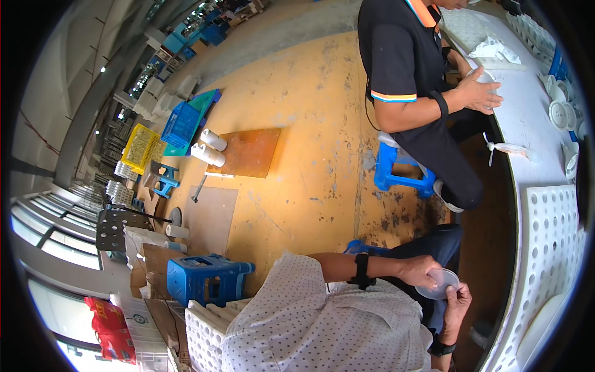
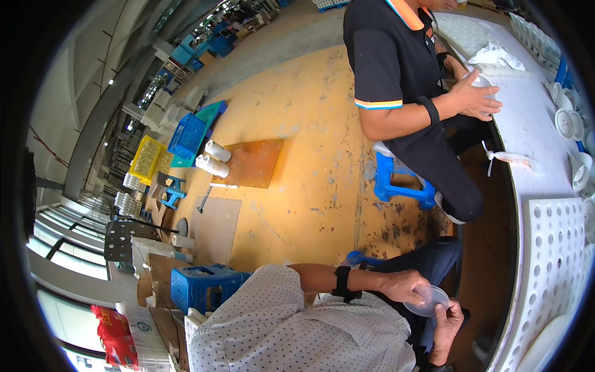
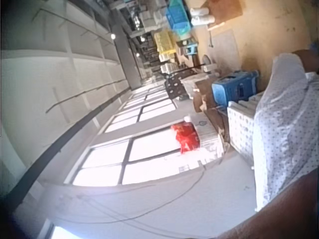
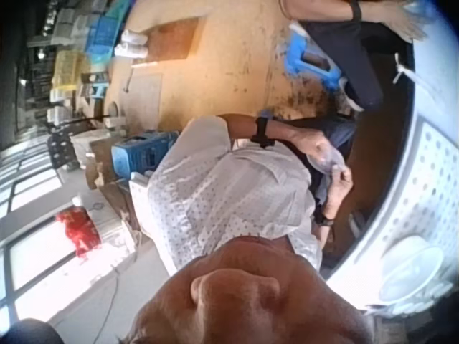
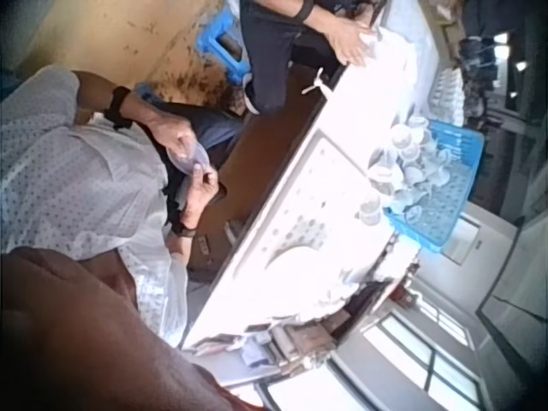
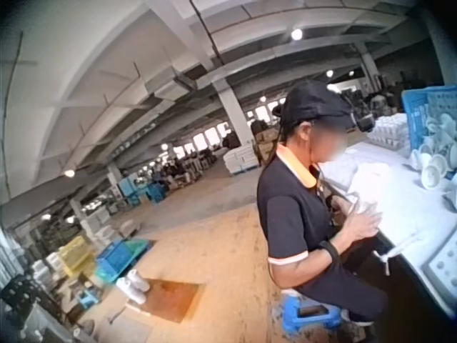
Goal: Assemble LED light bulb components by fitting the lens onto the housing.
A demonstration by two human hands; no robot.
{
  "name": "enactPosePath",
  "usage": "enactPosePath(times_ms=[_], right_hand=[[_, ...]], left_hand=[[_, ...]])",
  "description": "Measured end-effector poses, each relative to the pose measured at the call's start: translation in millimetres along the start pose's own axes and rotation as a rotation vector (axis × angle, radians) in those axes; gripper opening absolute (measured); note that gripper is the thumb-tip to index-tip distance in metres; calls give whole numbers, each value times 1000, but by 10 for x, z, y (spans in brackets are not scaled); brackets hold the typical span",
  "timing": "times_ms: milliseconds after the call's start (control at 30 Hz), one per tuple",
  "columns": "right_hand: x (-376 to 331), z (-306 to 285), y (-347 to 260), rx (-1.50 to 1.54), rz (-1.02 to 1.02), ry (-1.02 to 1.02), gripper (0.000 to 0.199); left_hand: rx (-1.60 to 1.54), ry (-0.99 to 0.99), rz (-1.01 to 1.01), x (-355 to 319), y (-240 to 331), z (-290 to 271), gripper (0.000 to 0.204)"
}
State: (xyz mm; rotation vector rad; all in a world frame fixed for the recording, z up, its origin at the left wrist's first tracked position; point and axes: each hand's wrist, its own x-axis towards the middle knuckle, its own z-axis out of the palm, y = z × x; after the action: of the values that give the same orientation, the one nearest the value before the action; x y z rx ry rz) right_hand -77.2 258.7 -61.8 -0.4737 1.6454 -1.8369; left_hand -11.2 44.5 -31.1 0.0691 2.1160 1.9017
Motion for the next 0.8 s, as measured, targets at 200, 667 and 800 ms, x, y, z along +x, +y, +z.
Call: enactPosePath(times_ms=[200, 667, 800], right_hand=[[-16, -89, 120, 50, -19, 217, 13], [51, 466, -381, -877, -403, -99, 119], [147, 537, -327, -988, -493, -154, 124]], left_hand=[[-21, 42, 52, 11, -41, -1, 24], [1, 187, 112, 73, -229, 60, 20], [81, 235, 220, 84, -288, 104, 20]])
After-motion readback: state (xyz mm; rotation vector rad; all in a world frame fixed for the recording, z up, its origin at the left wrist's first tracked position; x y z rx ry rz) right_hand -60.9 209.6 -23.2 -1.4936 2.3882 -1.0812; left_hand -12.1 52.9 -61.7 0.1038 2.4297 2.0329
